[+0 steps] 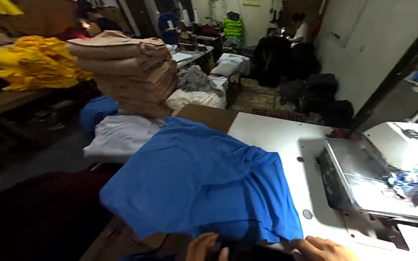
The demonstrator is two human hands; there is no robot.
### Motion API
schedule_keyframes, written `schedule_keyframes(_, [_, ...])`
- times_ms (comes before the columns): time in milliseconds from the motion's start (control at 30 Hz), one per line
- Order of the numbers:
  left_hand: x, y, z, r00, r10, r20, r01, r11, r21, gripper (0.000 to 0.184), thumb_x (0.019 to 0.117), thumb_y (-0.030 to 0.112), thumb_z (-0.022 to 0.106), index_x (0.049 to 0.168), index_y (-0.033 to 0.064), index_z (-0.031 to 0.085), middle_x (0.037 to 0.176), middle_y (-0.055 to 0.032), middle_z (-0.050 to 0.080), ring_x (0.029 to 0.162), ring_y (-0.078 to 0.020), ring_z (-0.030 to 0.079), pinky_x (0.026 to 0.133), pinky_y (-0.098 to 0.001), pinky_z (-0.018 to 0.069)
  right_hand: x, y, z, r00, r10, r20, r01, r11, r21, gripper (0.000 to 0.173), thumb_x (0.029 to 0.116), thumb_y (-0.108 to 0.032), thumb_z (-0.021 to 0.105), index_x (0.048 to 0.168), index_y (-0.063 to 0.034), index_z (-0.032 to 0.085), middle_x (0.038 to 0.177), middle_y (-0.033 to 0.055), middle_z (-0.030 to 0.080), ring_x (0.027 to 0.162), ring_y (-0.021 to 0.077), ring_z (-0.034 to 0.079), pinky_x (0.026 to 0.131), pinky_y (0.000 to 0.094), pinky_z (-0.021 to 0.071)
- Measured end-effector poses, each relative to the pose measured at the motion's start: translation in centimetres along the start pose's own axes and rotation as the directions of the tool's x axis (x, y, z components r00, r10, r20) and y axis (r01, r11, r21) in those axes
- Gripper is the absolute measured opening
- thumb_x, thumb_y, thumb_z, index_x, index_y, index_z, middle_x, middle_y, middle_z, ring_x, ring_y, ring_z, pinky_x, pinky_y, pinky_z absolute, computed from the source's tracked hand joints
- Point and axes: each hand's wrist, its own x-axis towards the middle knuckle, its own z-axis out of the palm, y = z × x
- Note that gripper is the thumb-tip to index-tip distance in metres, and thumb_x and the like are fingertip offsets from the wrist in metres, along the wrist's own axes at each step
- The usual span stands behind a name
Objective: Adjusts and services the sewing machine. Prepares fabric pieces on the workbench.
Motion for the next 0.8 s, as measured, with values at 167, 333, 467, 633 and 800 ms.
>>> schedule_keyframes(167, [2.0, 0.6, 1.2, 0.982, 0.133, -0.131, -0.12, 0.988, 0.101, 0.025, 0.0913, 0.014, 0.071, 0.108, -0.004, 0.072, 0.118, -0.0227, 0.064, 0.113, -0.0242, 0.064, 0.095, -0.0331, 0.0564, 6.1, -3.3, 2.6, 0.957, -0.021, -0.291, -0.006, 0.996, -0.091, 0.037, 0.1035, -0.033, 0.057, 0.128, -0.0077, 0.067, 0.102, 0.0135, 0.07, 0.089, 0.0292, 0.07, 0.072, 0.0435, 0.0585])
schedule_keyframes(333, [5.8, -2.2, -3.1, 0.941, 0.139, -0.309, -0.034, 0.946, 0.321, 0.031, 0.0862, 0.018, 0.067, 0.113, 0.0041, 0.073, 0.129, -0.0201, 0.061, 0.118, -0.0311, 0.061, 0.092, -0.0439, 0.0565, 10.1, -0.8, 7.0, 0.901, -0.135, -0.413, 0.054, 0.978, -0.201, 0.027, 0.1001, -0.028, 0.058, 0.119, -0.015, 0.072, 0.107, 0.0104, 0.069, 0.096, 0.0292, 0.069, 0.073, 0.0435, 0.0592])
schedule_keyframes(467, [5.6, -4.9, -5.0, 0.962, 0.212, -0.17, -0.122, 0.896, 0.426, 0.049, 0.0767, 0.02, 0.071, 0.124, 0.0082, 0.068, 0.147, -0.0229, 0.051, 0.133, -0.0394, 0.052, 0.102, -0.0519, 0.0513, 10.0, 1.8, 6.5, 0.86, -0.092, -0.501, 0.093, 0.995, -0.023, 0.024, 0.1004, -0.022, 0.055, 0.106, -0.0161, 0.077, 0.102, 0.003, 0.072, 0.097, 0.0174, 0.069, 0.082, 0.0344, 0.06])
schedule_keyframes(633, [4.5, -8.0, -3.9, 0.915, 0.328, -0.236, -0.187, 0.862, 0.472, 0.029, 0.0864, 0.015, 0.066, 0.114, 0.0084, 0.072, 0.139, -0.0221, 0.058, 0.126, -0.039, 0.059, 0.1, -0.0526, 0.0529, 9.5, 2.6, 5.4, 0.939, -0.107, -0.327, 0.121, 0.992, 0.02, 0.036, 0.0976, -0.044, 0.059, 0.121, -0.0208, 0.073, 0.112, 0.0042, 0.068, 0.104, 0.0177, 0.065, 0.085, 0.0366, 0.0576])
schedule_keyframes(800, [6.9, -5.0, -8.2, 0.922, 0.311, -0.231, -0.232, 0.921, 0.314, 0.024, 0.0991, 0.02, 0.056, 0.108, 0.0084, 0.075, 0.108, -0.0057, 0.073, 0.103, -0.0194, 0.069, 0.09, -0.0438, 0.0579, 8.5, 3.6, 4.7, 0.898, -0.239, -0.369, 0.188, 0.967, -0.169, 0.025, 0.0973, -0.024, 0.055, 0.11, -0.0186, 0.076, 0.106, 0.0069, 0.071, 0.096, 0.0256, 0.069, 0.076, 0.0413, 0.0596])
